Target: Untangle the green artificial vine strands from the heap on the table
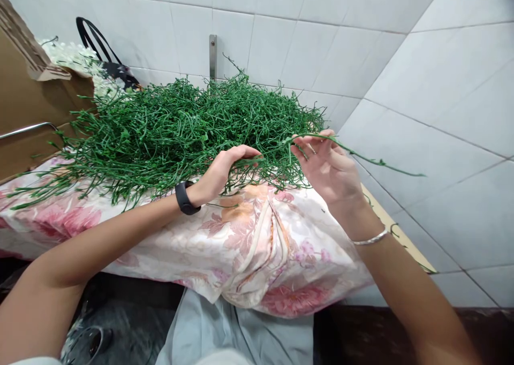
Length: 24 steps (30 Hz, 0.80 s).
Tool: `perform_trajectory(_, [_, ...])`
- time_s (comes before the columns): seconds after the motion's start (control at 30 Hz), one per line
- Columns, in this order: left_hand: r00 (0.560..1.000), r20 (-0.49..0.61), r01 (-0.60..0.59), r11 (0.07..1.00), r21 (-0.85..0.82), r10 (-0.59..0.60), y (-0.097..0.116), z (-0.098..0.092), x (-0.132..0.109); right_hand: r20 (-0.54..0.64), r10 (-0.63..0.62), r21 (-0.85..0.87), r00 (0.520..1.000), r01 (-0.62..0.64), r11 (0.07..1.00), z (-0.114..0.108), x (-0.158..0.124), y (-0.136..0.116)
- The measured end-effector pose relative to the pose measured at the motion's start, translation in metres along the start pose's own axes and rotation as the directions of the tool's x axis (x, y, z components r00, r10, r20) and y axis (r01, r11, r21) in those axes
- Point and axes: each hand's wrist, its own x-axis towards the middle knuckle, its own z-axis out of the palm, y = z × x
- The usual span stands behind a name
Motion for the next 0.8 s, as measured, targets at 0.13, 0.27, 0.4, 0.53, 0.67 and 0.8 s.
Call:
perform_trajectory(0.13, [0.999,0.043,0.035,0.999,-0.036,-0.033,0.0,-0.004,0.002,0.023,0.007,-0.042,1.0,-0.006,0.999,0.0,-0.002,0.001])
perform_trajectory(0.27, [0.996,0.078,0.049,0.998,-0.039,-0.046,0.003,-0.005,0.001,0.031,-0.023,-0.068,0.999,0.025,0.997,0.001,-0.004,0.0])
perform_trajectory(0.4, [0.998,0.057,0.041,0.983,-0.179,-0.032,0.005,-0.003,-0.001,0.099,-0.023,-0.016,0.995,0.025,1.0,0.006,-0.006,-0.008])
perform_trajectory(0.53, [0.994,-0.104,-0.042,0.972,-0.231,0.018,0.003,-0.004,0.001,0.207,0.027,0.131,0.978,-0.055,0.99,0.012,-0.009,-0.015])
perform_trajectory(0.67, [0.992,-0.125,-0.059,0.968,-0.244,0.028,0.002,-0.004,0.001,0.288,0.104,0.115,0.952,-0.142,0.983,0.021,-0.014,-0.011])
perform_trajectory(0.8, [0.998,-0.059,-0.042,0.982,-0.183,0.032,0.0,0.001,-0.003,0.299,0.118,0.049,0.947,-0.138,0.989,0.031,-0.018,-0.002])
